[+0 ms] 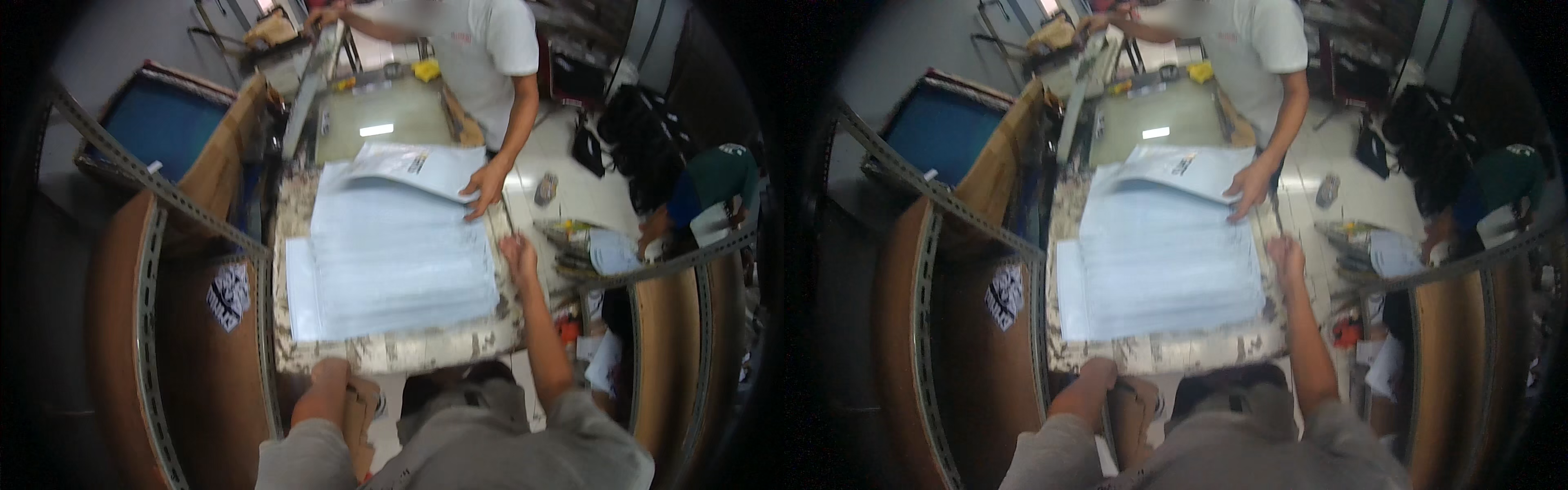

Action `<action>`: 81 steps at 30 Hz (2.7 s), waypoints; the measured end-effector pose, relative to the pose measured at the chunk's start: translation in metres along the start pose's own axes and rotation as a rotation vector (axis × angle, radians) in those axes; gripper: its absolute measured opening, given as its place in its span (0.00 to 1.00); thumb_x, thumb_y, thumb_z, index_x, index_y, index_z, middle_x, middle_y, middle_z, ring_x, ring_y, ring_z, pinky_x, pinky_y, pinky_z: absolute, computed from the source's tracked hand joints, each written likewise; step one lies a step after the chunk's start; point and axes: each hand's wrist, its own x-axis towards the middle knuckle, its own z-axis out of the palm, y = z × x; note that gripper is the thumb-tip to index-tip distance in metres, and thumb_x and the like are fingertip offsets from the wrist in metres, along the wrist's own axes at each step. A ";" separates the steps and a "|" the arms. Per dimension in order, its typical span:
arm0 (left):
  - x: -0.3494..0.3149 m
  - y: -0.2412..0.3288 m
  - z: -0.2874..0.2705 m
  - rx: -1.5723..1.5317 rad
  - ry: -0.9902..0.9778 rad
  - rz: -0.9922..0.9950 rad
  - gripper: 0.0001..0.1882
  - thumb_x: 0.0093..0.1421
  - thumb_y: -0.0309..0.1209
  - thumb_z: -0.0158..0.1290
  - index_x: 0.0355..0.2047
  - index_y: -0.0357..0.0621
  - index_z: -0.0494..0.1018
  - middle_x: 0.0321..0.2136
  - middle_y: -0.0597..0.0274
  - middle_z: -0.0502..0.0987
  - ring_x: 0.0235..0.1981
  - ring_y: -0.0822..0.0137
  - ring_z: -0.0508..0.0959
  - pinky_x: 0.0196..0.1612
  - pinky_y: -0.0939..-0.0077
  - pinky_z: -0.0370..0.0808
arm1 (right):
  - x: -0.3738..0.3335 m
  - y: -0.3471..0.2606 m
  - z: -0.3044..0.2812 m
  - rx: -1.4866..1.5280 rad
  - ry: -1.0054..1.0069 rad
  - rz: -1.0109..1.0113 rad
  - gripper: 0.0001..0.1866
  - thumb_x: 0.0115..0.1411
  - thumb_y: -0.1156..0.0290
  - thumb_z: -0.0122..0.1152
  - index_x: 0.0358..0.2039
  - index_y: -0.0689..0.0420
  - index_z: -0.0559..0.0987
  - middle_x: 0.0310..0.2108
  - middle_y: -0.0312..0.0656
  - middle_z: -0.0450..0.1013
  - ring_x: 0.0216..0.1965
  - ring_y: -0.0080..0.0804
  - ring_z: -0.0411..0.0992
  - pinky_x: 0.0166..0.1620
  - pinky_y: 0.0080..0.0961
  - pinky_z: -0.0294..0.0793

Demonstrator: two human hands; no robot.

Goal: The person stands at a workbench and repeatedly picks up printed white sheets, aligns them, and stacks them into a neat pile. Another person nearby uses a squeegee on a screen printing frame. The camera wearer continues to gather and stack the printed materials throughout the clip.

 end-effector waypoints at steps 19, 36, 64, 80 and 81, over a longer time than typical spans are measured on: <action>0.096 0.010 0.018 0.244 -0.644 -0.235 0.11 0.62 0.36 0.47 0.42 0.55 0.75 0.40 0.71 0.79 0.45 0.73 0.77 0.47 0.70 0.74 | 0.049 -0.044 0.081 -0.163 -0.161 0.256 0.27 0.62 0.75 0.56 0.59 0.69 0.62 0.51 0.52 0.70 0.49 0.44 0.73 0.53 0.36 0.75; -0.145 0.198 0.058 -2.339 -0.208 1.097 0.51 0.62 0.69 0.21 0.64 0.30 0.52 0.62 0.37 0.59 0.63 0.49 0.62 0.67 0.58 0.55 | -0.210 -0.057 -0.041 -0.139 -0.264 0.358 0.28 0.60 0.82 0.57 0.59 0.68 0.60 0.56 0.49 0.67 0.55 0.39 0.70 0.58 0.34 0.72; -0.296 -0.103 -0.099 -1.602 1.941 0.788 0.16 0.70 0.36 0.43 0.34 0.36 0.73 0.21 0.61 0.71 0.25 0.76 0.66 0.30 0.76 0.67 | -0.262 0.046 -0.032 -0.731 -0.572 0.061 0.14 0.68 0.68 0.51 0.50 0.60 0.73 0.37 0.41 0.77 0.30 0.24 0.76 0.33 0.21 0.77; -0.278 -0.531 -0.126 -2.417 1.516 0.767 0.18 0.69 0.35 0.38 0.46 0.33 0.70 0.41 0.47 0.77 0.40 0.58 0.78 0.45 0.67 0.77 | -0.278 0.177 0.094 -1.006 -0.580 -0.621 0.06 0.59 0.77 0.55 0.33 0.60 0.80 0.26 0.41 0.75 0.21 0.26 0.70 0.27 0.21 0.69; -0.257 -0.553 -0.118 -2.354 1.593 0.682 0.19 0.69 0.35 0.37 0.48 0.32 0.70 0.43 0.46 0.76 0.41 0.56 0.78 0.48 0.66 0.76 | -0.279 0.179 0.092 -1.015 -0.590 -0.673 0.06 0.59 0.78 0.55 0.33 0.60 0.80 0.26 0.41 0.75 0.21 0.27 0.69 0.27 0.22 0.69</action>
